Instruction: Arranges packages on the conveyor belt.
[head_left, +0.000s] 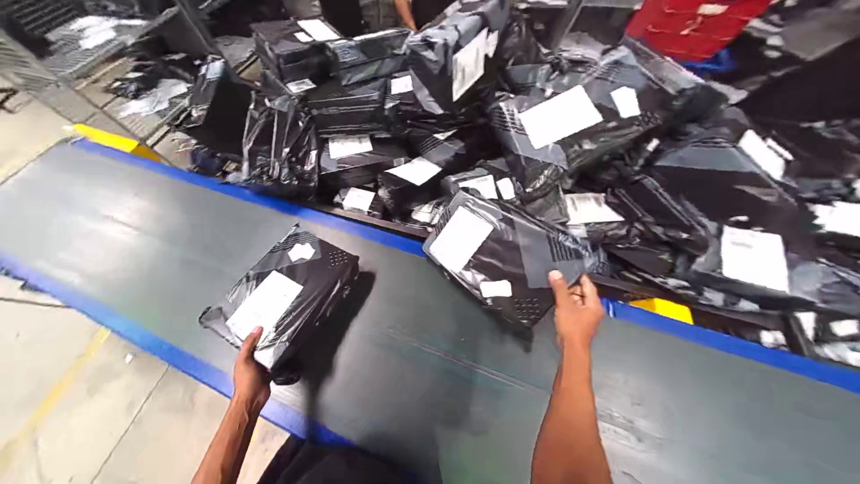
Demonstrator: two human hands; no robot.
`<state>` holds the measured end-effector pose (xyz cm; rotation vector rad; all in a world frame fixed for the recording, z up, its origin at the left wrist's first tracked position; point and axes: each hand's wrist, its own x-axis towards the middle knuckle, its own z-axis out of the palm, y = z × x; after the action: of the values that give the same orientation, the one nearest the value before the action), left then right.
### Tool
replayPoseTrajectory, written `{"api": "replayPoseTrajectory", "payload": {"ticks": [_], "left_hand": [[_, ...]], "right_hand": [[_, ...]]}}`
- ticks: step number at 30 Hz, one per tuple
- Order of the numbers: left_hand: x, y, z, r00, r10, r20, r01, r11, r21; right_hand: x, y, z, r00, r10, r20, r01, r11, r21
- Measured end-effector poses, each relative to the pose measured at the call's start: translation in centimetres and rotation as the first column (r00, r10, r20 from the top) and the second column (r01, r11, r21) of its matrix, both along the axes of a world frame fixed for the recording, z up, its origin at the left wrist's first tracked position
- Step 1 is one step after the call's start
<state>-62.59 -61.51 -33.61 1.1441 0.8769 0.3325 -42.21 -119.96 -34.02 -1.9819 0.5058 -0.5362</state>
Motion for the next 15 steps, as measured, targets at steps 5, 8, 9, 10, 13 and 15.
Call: {"api": "replayPoseTrajectory", "payload": {"ticks": [5, 8, 9, 10, 13, 15], "left_hand": [[-2.5, 1.6, -0.6, 0.999, 0.034, -0.042, -0.035, 0.999, -0.025], [-3.3, 3.8, -1.1, 0.995, 0.047, -0.087, -0.049, 0.998, -0.027], [-3.6, 4.6, -1.3, 0.995, 0.052, -0.085, -0.055, 0.998, -0.028], [-3.8, 5.5, -1.3, 0.995, 0.063, -0.076, -0.065, 0.998, -0.026], [-4.4, 8.9, -1.1, 0.995, 0.096, -0.008, -0.096, 0.994, -0.059], [-4.0, 11.4, 0.1, 0.992, 0.108, 0.072, -0.100, 0.989, -0.104]], "right_hand": [[-3.3, 12.6, -3.4, 0.966, 0.252, -0.052, -0.248, 0.966, 0.072], [-1.9, 19.8, -6.4, 0.964, 0.248, 0.095, -0.265, 0.898, 0.352], [-1.2, 21.6, -7.0, 0.979, 0.171, 0.113, -0.203, 0.879, 0.431], [-0.2, 23.0, -7.1, 0.990, 0.081, 0.118, -0.129, 0.864, 0.487], [0.7, 24.5, -6.7, 0.991, -0.101, 0.084, 0.032, 0.805, 0.593], [-0.8, 26.0, -5.4, 0.989, -0.148, -0.005, 0.117, 0.763, 0.635]]}}
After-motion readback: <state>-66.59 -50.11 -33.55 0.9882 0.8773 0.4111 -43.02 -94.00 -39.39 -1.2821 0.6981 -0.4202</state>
